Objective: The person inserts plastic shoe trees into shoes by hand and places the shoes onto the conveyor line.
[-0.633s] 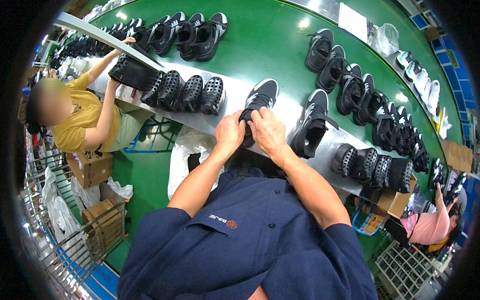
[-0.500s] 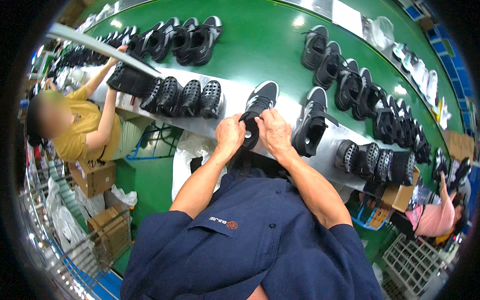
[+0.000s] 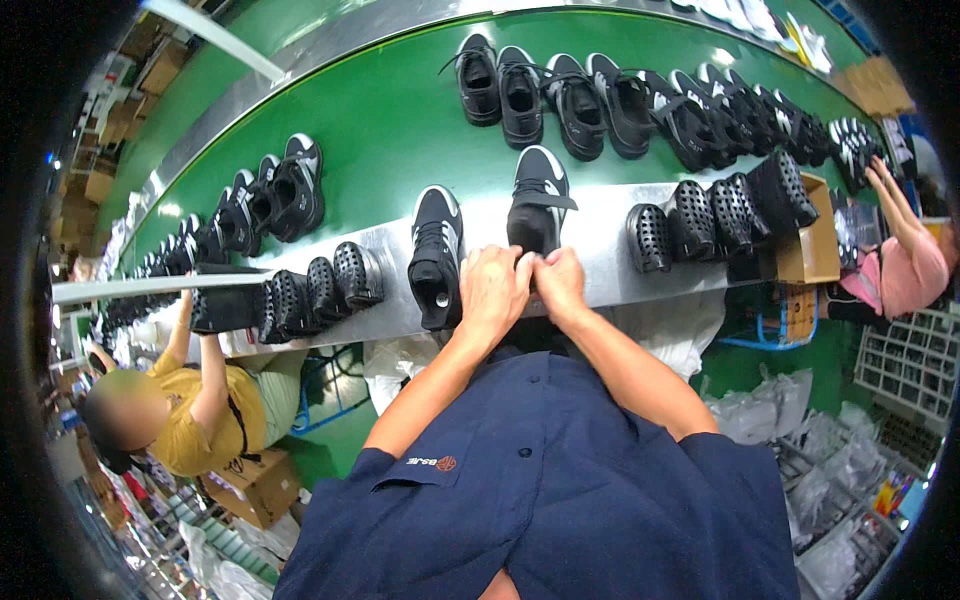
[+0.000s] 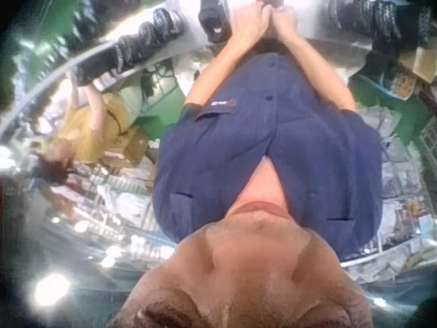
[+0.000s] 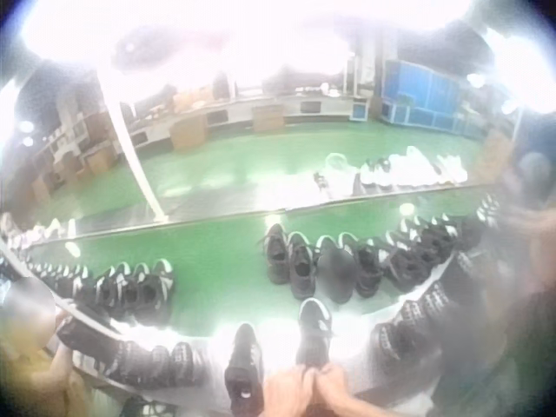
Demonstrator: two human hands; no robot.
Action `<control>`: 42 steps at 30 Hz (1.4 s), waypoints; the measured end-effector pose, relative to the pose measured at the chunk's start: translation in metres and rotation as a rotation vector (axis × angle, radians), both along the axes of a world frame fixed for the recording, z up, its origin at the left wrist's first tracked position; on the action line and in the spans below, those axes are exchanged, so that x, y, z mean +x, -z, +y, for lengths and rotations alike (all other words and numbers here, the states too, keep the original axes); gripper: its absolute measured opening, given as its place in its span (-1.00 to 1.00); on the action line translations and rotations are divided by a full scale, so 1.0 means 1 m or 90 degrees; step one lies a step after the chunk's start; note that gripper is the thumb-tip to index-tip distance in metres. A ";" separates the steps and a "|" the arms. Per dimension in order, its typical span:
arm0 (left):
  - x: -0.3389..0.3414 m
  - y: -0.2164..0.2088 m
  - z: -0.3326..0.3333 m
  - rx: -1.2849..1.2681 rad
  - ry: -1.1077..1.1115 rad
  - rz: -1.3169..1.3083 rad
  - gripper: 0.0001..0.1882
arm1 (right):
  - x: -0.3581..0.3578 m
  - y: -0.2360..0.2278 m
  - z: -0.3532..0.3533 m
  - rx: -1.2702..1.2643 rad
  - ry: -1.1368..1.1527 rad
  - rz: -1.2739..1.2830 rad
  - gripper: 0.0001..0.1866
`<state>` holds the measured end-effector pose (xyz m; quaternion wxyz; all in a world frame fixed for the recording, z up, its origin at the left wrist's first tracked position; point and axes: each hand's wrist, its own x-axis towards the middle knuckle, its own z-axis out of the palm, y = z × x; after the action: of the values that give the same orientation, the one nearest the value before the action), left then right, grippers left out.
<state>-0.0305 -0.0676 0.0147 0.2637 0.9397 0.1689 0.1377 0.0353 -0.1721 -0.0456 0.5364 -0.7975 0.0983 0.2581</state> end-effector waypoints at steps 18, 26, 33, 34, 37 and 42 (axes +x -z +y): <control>0.031 0.032 0.019 -0.269 -0.112 0.164 -0.57 | 0.010 -0.002 -0.032 0.228 -0.064 0.151 -0.86; 0.019 0.039 0.018 -0.824 -0.273 0.003 -0.71 | 0.071 -0.055 0.001 0.266 -0.050 0.114 -0.70; 0.014 0.048 0.016 -0.849 -0.298 0.009 -0.75 | 0.072 -0.042 0.001 0.292 -0.090 0.191 -0.79; 0.013 0.051 0.016 -0.840 -0.309 -0.008 -0.75 | 0.067 -0.045 -0.001 0.285 -0.063 0.190 -0.81; 0.012 0.052 0.013 -0.845 -0.315 -0.032 -0.77 | 0.050 -0.044 -0.008 0.271 -0.030 0.187 -0.84; 0.011 0.057 0.015 -0.824 -0.314 -0.021 -0.80 | 0.036 -0.028 -0.013 0.269 0.013 0.215 -0.87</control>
<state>-0.0199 -0.0530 -0.0419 0.7348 0.5251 0.4220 0.0792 0.0717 -0.1851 -0.0179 0.6695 -0.6123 0.1383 0.3972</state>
